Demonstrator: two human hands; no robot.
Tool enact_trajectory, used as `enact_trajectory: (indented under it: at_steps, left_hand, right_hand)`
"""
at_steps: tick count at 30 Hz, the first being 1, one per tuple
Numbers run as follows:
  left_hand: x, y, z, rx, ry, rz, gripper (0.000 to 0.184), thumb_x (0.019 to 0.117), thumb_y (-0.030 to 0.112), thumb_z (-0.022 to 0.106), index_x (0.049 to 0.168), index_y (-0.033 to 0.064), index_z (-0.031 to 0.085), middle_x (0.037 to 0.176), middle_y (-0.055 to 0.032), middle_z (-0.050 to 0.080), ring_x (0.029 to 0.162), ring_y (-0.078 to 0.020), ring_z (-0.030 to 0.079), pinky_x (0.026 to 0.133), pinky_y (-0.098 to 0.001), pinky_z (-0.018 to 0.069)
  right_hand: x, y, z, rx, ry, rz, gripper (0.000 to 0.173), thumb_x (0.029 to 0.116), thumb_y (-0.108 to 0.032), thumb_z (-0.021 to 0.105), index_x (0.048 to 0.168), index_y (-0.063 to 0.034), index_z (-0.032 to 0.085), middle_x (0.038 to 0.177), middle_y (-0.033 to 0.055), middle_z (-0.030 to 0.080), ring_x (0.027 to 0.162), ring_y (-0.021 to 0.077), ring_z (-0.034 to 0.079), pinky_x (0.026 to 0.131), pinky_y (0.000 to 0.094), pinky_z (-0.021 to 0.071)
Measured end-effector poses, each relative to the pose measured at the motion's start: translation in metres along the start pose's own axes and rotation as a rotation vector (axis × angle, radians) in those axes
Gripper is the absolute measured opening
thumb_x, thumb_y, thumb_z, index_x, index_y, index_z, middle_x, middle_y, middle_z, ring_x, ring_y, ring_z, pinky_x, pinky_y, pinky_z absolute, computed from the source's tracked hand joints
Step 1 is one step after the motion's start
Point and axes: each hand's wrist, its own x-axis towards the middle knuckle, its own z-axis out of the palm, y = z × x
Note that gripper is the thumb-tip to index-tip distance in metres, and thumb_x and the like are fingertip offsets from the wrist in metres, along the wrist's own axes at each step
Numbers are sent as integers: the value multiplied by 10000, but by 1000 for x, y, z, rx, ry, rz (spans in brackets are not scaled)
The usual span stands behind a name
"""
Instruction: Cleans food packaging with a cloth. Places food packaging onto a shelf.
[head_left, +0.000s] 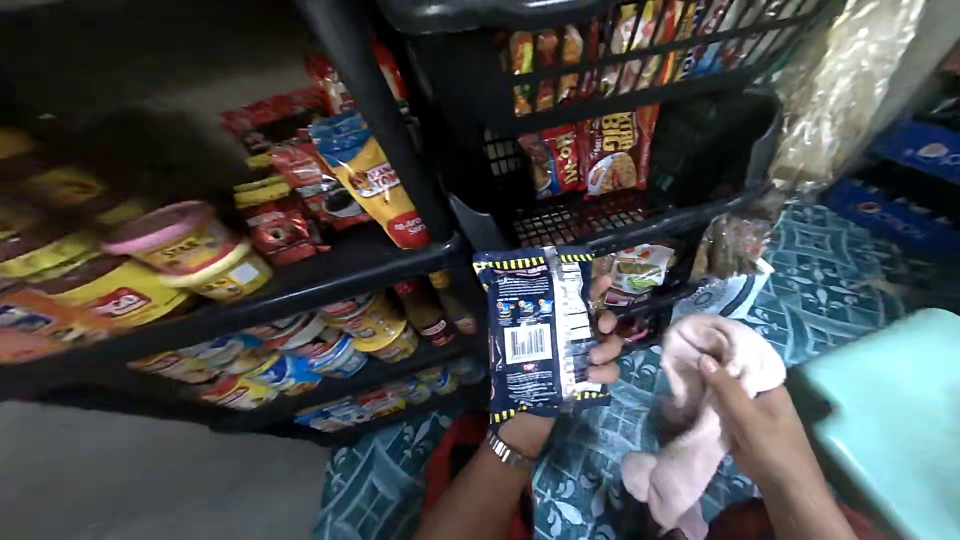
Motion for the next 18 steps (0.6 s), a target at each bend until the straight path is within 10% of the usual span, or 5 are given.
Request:
enact_trajectory:
  at_steps: [18]
  left_hand:
    - [-7,0,-16,-54,1,-6,375,997,309,576,1212,9,640,992,-99,711,826,-238,726,750,-336,603]
  right_hand:
    - [0,5,-2,-56,14,-2,315,920,-213,682,1178,-44,621,930,-47,742,821,52,724,756,237,627]
